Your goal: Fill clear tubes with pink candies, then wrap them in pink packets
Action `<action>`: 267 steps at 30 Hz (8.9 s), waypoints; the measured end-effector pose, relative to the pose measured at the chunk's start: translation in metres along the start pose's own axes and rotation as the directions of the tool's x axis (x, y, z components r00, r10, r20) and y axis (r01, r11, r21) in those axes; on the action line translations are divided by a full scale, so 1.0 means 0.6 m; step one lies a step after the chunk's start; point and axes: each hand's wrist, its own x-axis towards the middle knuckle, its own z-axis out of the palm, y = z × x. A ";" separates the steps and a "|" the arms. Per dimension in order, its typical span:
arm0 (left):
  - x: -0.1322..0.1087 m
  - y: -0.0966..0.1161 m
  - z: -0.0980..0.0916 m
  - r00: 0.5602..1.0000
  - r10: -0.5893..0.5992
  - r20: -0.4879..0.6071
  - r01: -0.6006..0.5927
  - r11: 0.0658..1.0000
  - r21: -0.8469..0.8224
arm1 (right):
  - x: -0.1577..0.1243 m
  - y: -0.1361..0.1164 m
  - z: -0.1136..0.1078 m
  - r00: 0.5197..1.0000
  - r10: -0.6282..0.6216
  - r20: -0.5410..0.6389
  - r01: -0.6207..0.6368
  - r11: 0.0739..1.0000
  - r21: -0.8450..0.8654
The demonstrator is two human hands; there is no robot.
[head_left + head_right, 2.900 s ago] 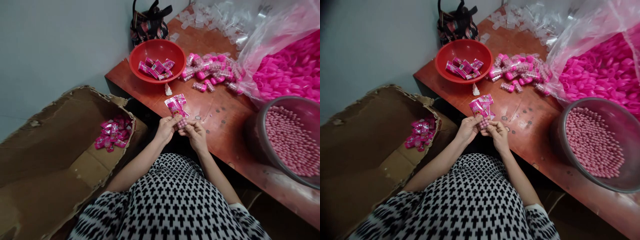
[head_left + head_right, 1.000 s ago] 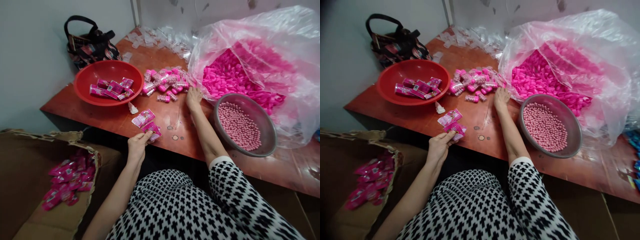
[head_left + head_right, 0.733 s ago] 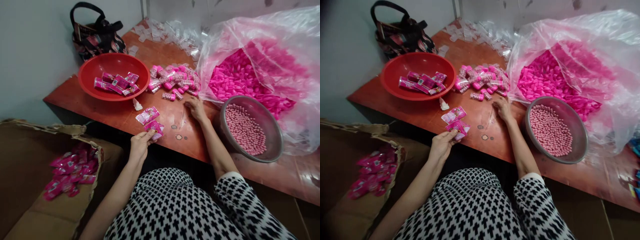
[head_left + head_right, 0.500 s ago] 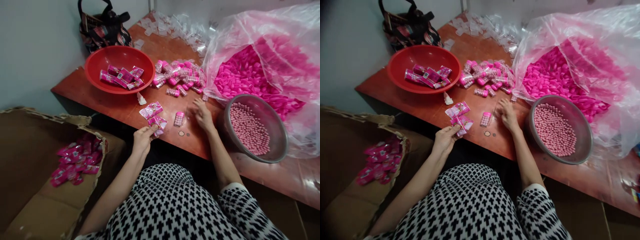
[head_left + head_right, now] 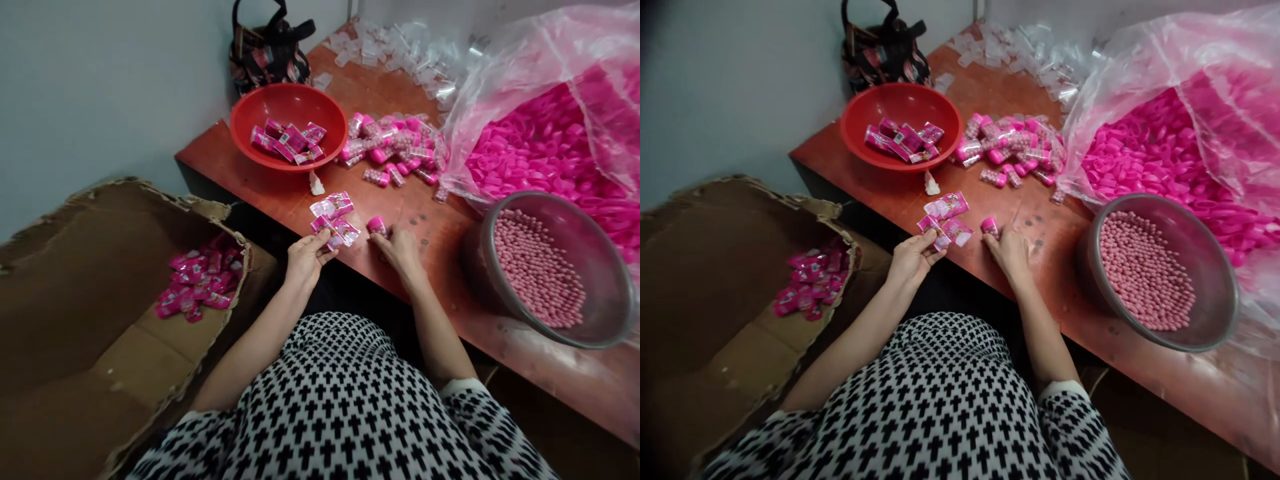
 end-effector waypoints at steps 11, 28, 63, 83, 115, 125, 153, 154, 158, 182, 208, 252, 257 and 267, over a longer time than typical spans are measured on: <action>-0.001 -0.016 0.017 0.996 -0.072 0.047 0.082 0.961 -0.263 | -0.128 -0.048 0.034 0.992 -0.083 0.093 -0.035 0.529 0.848; -0.010 -0.012 0.032 0.965 0.049 0.258 -0.042 0.999 -0.032 | -0.112 -0.039 0.059 0.993 -0.117 0.005 0.055 0.503 0.863; -0.015 -0.017 0.040 0.947 0.008 0.321 -0.049 0.991 0.121 | -0.106 -0.048 0.072 0.993 -0.077 -0.093 0.118 0.462 0.879; -0.038 -0.018 0.024 0.972 -0.021 0.234 -0.006 0.993 0.117 | -0.097 -0.047 0.064 0.993 -0.068 0.099 -0.086 0.180 0.980; 0.008 0.000 -0.044 0.800 0.551 0.237 -0.585 0.630 0.510 | -0.048 0.003 0.021 0.999 -0.040 -0.018 0.035 0.460 0.887; 0.064 -0.060 -0.014 0.514 0.555 0.654 -0.619 -0.288 0.731 | -0.010 -0.004 0.031 0.978 -0.192 -0.083 0.209 0.890 0.406; 0.013 -0.025 0.012 0.991 0.074 0.112 -0.097 0.972 0.215 | 0.201 0.121 -0.097 0.804 0.378 -0.459 -0.421 0.907 0.010; 0.014 -0.023 0.012 0.993 0.063 0.103 -0.083 0.975 0.204 | 0.204 0.125 -0.097 0.817 0.377 -0.437 -0.416 0.909 0.006; 0.019 -0.017 0.010 0.997 0.030 0.075 -0.042 0.985 0.167 | 0.185 0.137 -0.092 0.875 0.315 -0.367 -0.335 0.942 0.009; -0.011 -0.030 0.027 0.996 -0.073 0.059 0.083 0.977 -0.199 | -0.138 -0.051 0.043 0.985 -0.018 0.170 -0.138 0.502 0.854; -0.019 -0.030 0.036 0.970 0.075 0.233 -0.031 0.982 -0.186 | -0.120 -0.048 0.053 0.994 -0.014 0.105 -0.090 0.405 0.910; -0.024 -0.024 0.051 0.941 0.007 0.338 -0.006 1.000 -0.004 | -0.113 -0.040 0.050 0.998 -0.069 -0.006 0.033 0.405 0.914; -0.018 -0.027 0.047 0.924 -0.067 0.375 0.045 0.997 0.066 | -0.117 -0.038 0.055 0.996 -0.056 -0.064 0.082 0.445 0.892; -0.022 -0.007 0.044 0.905 -0.033 0.424 -0.084 0.964 0.253 | -0.108 -0.036 0.053 0.987 -0.103 0.123 -0.089 0.289 0.953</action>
